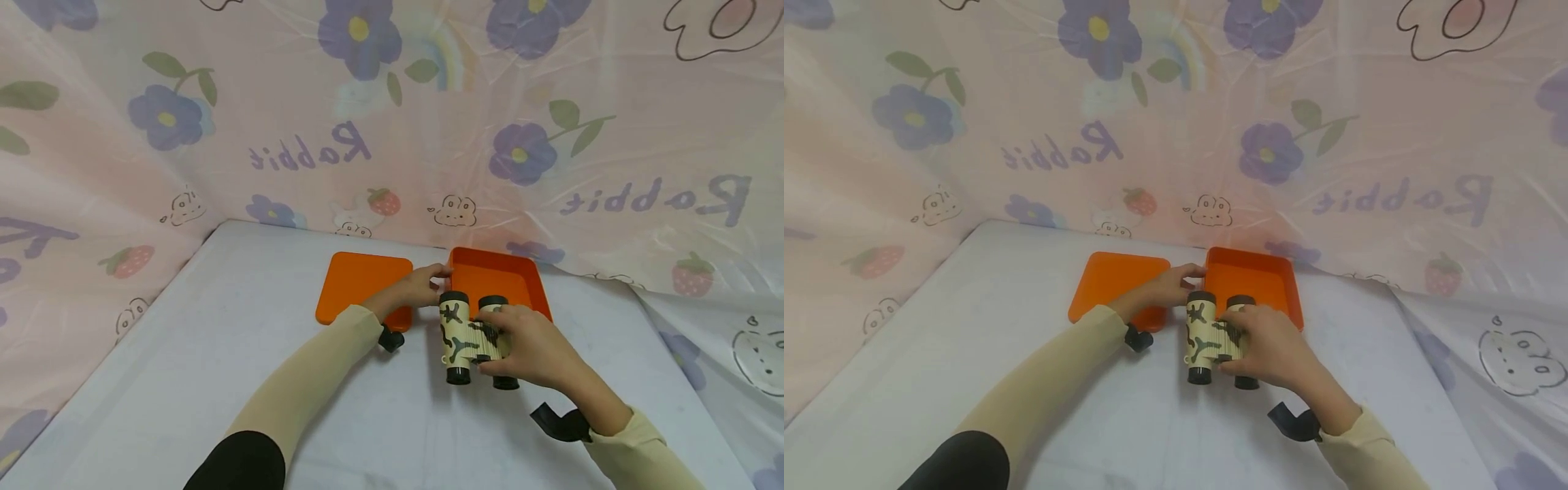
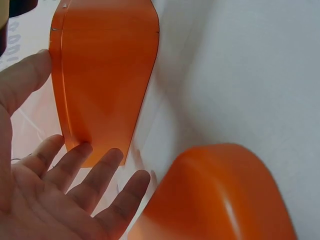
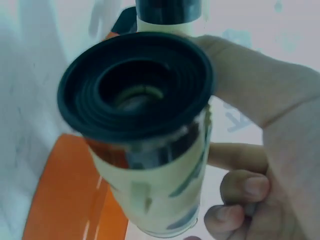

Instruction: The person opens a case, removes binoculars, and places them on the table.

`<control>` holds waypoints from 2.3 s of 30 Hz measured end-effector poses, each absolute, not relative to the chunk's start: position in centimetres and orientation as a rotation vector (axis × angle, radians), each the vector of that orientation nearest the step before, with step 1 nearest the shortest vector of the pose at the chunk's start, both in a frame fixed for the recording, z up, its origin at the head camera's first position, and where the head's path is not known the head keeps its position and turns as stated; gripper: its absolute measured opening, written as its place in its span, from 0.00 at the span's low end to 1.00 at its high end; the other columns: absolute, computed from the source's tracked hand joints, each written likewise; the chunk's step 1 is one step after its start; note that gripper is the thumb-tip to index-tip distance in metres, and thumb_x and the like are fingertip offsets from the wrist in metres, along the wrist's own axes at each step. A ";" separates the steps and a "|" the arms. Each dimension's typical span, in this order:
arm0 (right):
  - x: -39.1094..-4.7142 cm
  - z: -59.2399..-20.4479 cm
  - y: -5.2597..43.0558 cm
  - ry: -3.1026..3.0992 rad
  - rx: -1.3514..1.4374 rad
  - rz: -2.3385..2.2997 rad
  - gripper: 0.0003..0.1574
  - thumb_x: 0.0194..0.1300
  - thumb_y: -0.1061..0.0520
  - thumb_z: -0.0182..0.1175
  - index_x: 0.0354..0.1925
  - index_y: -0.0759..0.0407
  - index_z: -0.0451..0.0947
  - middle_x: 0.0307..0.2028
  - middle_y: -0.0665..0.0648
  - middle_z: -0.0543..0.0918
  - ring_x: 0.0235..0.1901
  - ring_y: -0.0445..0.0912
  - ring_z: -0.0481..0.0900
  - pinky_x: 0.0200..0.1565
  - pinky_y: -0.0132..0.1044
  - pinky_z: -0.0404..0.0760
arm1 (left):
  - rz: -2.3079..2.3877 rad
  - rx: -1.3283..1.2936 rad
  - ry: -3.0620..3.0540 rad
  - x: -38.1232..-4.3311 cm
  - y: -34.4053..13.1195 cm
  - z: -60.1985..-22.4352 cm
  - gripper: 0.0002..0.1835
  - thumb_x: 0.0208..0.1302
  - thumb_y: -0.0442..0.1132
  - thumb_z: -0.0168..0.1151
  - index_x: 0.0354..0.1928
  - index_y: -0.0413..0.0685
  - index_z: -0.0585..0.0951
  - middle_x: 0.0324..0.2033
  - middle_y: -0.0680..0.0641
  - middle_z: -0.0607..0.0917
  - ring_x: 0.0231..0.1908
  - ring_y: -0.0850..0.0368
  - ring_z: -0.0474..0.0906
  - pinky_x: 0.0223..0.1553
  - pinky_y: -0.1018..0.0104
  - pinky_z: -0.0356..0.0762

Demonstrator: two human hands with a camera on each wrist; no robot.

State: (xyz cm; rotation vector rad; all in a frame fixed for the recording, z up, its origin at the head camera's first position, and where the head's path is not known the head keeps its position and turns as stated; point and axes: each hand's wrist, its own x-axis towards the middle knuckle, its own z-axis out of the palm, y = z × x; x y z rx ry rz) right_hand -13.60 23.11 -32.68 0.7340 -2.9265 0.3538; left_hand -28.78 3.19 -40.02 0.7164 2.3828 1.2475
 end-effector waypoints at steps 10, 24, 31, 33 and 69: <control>-11.6 -33.3 22.1 -2.912 0.790 0.302 0.42 0.33 0.40 0.80 0.51 0.48 0.81 0.38 0.48 0.83 0.33 0.39 0.71 0.32 0.32 0.72 | 1.270 0.736 2.352 -28.8 3.0 -40.0 0.42 0.56 0.46 0.71 0.71 0.51 0.63 0.68 0.47 0.68 0.62 0.46 0.72 0.59 0.59 0.77; -10.7 -35.8 21.6 -2.954 0.800 0.335 0.42 0.33 0.39 0.80 0.50 0.47 0.81 0.39 0.45 0.83 0.36 0.38 0.73 0.39 0.37 0.77 | 1.254 0.722 2.349 -28.7 2.9 -39.8 0.42 0.56 0.49 0.71 0.71 0.54 0.63 0.69 0.49 0.68 0.63 0.47 0.72 0.59 0.60 0.76; -11.1 -36.9 20.9 -2.971 0.809 0.324 0.42 0.33 0.38 0.79 0.50 0.48 0.82 0.40 0.46 0.84 0.39 0.40 0.75 0.45 0.44 0.79 | 1.261 0.754 2.339 -28.7 2.8 -40.0 0.43 0.56 0.48 0.70 0.72 0.52 0.62 0.69 0.48 0.68 0.63 0.46 0.72 0.60 0.60 0.76; -11.2 -37.1 20.6 -2.975 0.811 0.330 0.42 0.33 0.38 0.79 0.49 0.49 0.82 0.40 0.45 0.84 0.38 0.40 0.75 0.45 0.43 0.79 | 1.261 0.758 2.340 -28.8 2.7 -40.0 0.43 0.56 0.48 0.71 0.72 0.52 0.62 0.69 0.48 0.68 0.63 0.46 0.72 0.60 0.60 0.76; -11.8 -39.3 19.4 -2.973 0.792 0.350 0.45 0.29 0.37 0.81 0.47 0.55 0.82 0.33 0.46 0.82 0.36 0.42 0.76 0.40 0.45 0.79 | 1.256 0.743 2.338 -28.7 3.3 -40.1 0.43 0.56 0.48 0.71 0.72 0.54 0.63 0.69 0.48 0.67 0.63 0.46 0.71 0.59 0.61 0.76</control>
